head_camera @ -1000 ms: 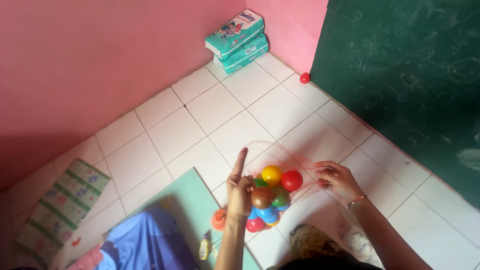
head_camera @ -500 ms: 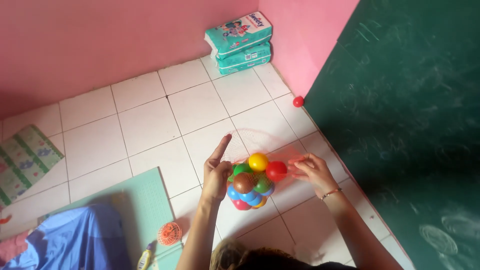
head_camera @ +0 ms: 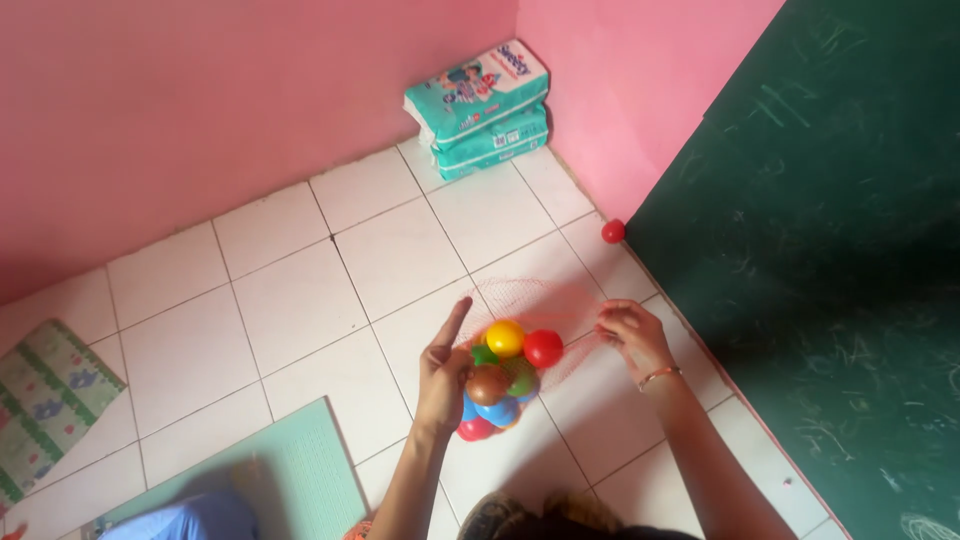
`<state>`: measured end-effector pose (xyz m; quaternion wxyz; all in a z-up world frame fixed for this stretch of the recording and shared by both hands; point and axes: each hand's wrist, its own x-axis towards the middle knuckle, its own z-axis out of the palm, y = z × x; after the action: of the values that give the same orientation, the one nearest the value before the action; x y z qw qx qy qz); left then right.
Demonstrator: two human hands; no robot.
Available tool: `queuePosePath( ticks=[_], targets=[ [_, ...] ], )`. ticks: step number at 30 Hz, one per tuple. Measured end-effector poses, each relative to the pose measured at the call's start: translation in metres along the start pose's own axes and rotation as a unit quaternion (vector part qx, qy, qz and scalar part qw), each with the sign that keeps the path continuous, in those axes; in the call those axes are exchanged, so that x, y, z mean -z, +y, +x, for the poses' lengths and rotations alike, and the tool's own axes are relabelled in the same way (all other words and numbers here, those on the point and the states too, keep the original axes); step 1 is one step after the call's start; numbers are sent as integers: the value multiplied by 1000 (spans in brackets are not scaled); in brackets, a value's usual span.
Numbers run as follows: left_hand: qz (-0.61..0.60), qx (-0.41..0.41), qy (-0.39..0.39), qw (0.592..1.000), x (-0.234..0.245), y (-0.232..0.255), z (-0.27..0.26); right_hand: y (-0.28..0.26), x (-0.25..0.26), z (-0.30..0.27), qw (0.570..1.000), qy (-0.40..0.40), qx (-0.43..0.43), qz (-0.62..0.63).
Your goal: Gathering colorful plastic balls from a bed and floor into a mesh bag and then hanging the bag on the wall.
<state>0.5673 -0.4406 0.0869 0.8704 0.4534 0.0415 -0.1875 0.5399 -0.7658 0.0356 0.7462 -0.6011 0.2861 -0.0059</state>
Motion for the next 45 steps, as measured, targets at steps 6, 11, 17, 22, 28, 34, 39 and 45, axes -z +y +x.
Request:
queuePosePath(
  ticks=[6,11,17,22,28,34,39,45],
  targets=[
    [11,-39,50,998,-2,-2,29,25,60,80,991,71,-69,-90],
    [-28,-37,144,989,-24,-2,44,171,270,262,974,47,-128,-179],
    [-70,-110,281,951,-41,-38,87,220,286,480,822,20,61,-566],
    [-100,-133,321,932,-53,-37,96,226,265,600,636,-103,262,-718],
    [-91,-205,308,925,-49,-24,89,305,248,577,682,-190,190,-681],
    [-50,-232,324,916,-61,0,87,292,146,487,738,-268,-60,-616],
    [1,-199,370,907,-48,4,74,75,-79,349,938,-282,99,-174],
    [-11,-245,407,880,-45,38,27,-123,-235,125,801,-460,383,-32]
  ],
)
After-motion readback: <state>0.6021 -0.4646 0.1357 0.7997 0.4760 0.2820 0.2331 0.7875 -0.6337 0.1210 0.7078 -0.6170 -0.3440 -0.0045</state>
